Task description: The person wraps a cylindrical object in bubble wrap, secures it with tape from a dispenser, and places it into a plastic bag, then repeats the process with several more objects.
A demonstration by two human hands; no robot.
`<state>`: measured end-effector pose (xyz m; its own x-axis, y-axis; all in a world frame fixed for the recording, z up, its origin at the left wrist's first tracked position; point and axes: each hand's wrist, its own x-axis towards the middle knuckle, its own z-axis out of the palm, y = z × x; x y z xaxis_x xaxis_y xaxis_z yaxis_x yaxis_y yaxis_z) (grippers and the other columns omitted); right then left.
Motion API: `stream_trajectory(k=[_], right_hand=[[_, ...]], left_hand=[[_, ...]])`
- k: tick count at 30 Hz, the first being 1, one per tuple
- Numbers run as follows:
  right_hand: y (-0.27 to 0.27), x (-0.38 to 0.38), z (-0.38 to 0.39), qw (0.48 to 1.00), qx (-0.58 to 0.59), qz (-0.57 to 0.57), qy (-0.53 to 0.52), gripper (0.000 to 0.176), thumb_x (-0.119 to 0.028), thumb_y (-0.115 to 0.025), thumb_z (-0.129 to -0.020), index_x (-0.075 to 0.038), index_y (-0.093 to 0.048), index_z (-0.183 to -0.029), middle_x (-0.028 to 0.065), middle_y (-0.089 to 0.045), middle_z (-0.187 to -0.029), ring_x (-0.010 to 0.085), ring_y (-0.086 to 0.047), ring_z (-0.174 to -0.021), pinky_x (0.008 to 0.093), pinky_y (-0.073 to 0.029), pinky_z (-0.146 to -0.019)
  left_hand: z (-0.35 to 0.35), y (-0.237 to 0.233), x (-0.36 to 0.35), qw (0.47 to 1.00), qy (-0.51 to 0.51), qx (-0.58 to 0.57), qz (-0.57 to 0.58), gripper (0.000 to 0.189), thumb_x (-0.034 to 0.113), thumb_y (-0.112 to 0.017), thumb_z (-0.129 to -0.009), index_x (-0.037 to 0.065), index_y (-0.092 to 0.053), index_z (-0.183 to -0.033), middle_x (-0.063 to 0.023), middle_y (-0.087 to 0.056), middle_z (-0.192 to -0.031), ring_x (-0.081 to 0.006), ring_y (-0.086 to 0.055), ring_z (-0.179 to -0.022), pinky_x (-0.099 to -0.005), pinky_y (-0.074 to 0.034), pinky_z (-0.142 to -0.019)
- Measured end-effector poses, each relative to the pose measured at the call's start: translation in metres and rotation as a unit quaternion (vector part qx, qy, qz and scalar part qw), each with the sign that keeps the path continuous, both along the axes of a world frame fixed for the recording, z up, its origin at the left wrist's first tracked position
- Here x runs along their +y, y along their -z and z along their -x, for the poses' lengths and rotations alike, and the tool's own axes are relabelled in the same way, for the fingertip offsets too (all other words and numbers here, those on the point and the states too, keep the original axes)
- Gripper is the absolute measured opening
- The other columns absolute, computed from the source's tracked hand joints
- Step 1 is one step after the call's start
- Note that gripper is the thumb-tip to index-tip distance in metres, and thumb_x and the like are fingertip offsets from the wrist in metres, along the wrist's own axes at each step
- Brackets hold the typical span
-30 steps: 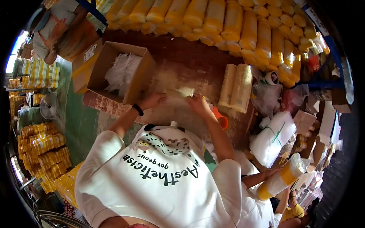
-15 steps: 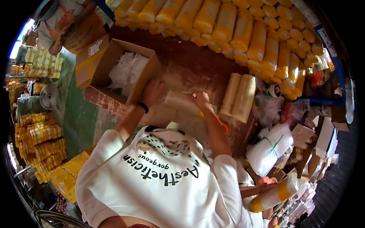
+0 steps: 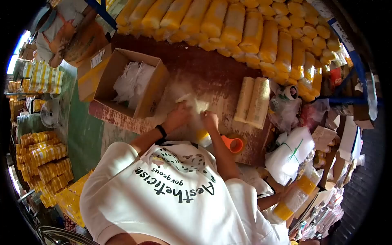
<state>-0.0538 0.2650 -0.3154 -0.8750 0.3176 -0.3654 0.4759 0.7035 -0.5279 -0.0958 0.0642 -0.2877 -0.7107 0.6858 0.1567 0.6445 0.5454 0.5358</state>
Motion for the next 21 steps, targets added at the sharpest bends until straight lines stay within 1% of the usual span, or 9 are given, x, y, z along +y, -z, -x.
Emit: stream_trajectory(k=[4,5,8,10,13,16,18,20,21], right_hand=[[-0.014,-0.013,-0.007,0.988,0.017,0.122,-0.09,0.042,-0.044,-0.069,-0.076,-0.004,-0.061,-0.066,0.0083,-0.058,-0.059,0.0182,-0.06,-0.06,0.0351,-0.047,-0.055],[0.006,-0.021,-0.003,0.978,0.048,0.18,-0.095,0.047,-0.046,-0.074,-0.071,-0.002,-0.059,-0.077,0.0057,-0.055,-0.062,0.0121,-0.054,-0.06,0.03,-0.045,-0.053],[-0.025,-0.046,0.006,0.979,0.014,0.202,0.033,0.06,-0.051,-0.072,-0.072,0.002,-0.056,-0.096,0.0093,-0.058,-0.068,0.0144,-0.058,-0.063,0.0307,-0.046,-0.055],[0.023,-0.051,0.0,0.977,0.068,0.191,0.064,0.066,-0.054,-0.069,-0.074,0.003,-0.051,-0.102,0.0123,-0.059,-0.071,0.0168,-0.06,-0.065,0.0319,-0.048,-0.056],[0.03,-0.049,-0.008,0.994,0.046,0.079,0.052,0.067,-0.059,-0.062,-0.078,0.003,-0.05,-0.103,0.0154,-0.061,-0.075,0.0217,-0.064,-0.064,0.0345,-0.05,-0.056],[0.037,-0.058,-0.022,0.983,-0.034,0.118,0.136,0.067,-0.061,-0.055,-0.082,0.003,-0.051,-0.102,0.0175,-0.062,-0.077,0.026,-0.064,-0.059,0.0369,-0.051,-0.054],[0.031,-0.071,-0.028,0.907,-0.078,0.304,0.28,0.062,-0.059,-0.05,-0.086,0.003,-0.053,-0.097,0.0184,-0.062,-0.075,0.0254,-0.061,-0.051,0.037,-0.051,-0.051],[0.011,-0.072,-0.034,0.947,-0.076,0.288,0.119,0.051,-0.049,-0.054,-0.088,0.001,-0.054,-0.095,0.0165,-0.062,-0.072,0.0269,-0.06,-0.05,0.0378,-0.051,-0.052],[0.002,-0.068,-0.032,0.983,-0.031,0.176,0.041,0.045,-0.044,-0.057,-0.087,0.0,-0.054,-0.097,0.0152,-0.062,-0.076,0.0269,-0.061,-0.054,0.0383,-0.051,-0.054]], left_hand=[[-0.019,0.022,-0.007,0.961,-0.201,-0.166,-0.093,0.051,0.029,-0.068,-0.081,0.0,-0.049,-0.117,-0.0161,-0.044,-0.124,-0.0257,-0.053,-0.1,-0.033,-0.047,-0.086],[-0.018,0.01,-0.005,0.918,-0.27,-0.259,-0.135,0.053,0.031,-0.069,-0.08,-0.001,-0.049,-0.117,-0.0146,-0.046,-0.121,-0.0243,-0.053,-0.099,-0.0322,-0.046,-0.086],[-0.01,-0.002,-0.005,0.783,-0.419,-0.404,-0.218,0.053,0.033,-0.071,-0.08,-0.002,-0.049,-0.114,-0.0098,-0.053,-0.109,-0.0197,-0.054,-0.095,-0.03,-0.045,-0.083],[-0.009,0.068,-0.013,0.776,-0.468,-0.358,-0.223,0.045,0.03,-0.069,-0.083,-0.001,-0.052,-0.11,-0.006,-0.056,-0.098,-0.0161,-0.053,-0.09,-0.0293,-0.046,-0.077],[-0.007,0.064,-0.012,0.743,-0.434,-0.363,-0.357,0.028,0.024,-0.065,-0.086,0.002,-0.057,-0.1,-0.0019,-0.057,-0.09,-0.0136,-0.053,-0.08,-0.0285,-0.045,-0.071],[0.015,0.049,0.013,0.743,-0.356,-0.424,-0.377,0.016,0.02,-0.061,-0.089,0.003,-0.061,-0.091,-0.001,-0.058,-0.082,-0.0137,-0.054,-0.075,-0.0278,-0.044,-0.068],[0.026,0.033,0.034,0.892,-0.284,-0.238,-0.258,0.014,0.017,-0.061,-0.088,0.004,-0.062,-0.087,-0.0025,-0.057,-0.08,-0.0157,-0.055,-0.074,-0.0277,-0.044,-0.068],[0.032,0.019,0.043,0.956,-0.222,-0.125,-0.147,0.012,0.015,-0.062,-0.087,0.003,-0.062,-0.086,-0.0041,-0.056,-0.079,-0.0173,-0.055,-0.074,-0.0278,-0.044,-0.068],[0.035,0.015,0.044,0.968,-0.202,-0.112,-0.101,0.01,0.013,-0.062,-0.086,0.003,-0.062,-0.087,-0.0049,-0.055,-0.078,-0.0178,-0.055,-0.074,-0.028,-0.044,-0.068]])
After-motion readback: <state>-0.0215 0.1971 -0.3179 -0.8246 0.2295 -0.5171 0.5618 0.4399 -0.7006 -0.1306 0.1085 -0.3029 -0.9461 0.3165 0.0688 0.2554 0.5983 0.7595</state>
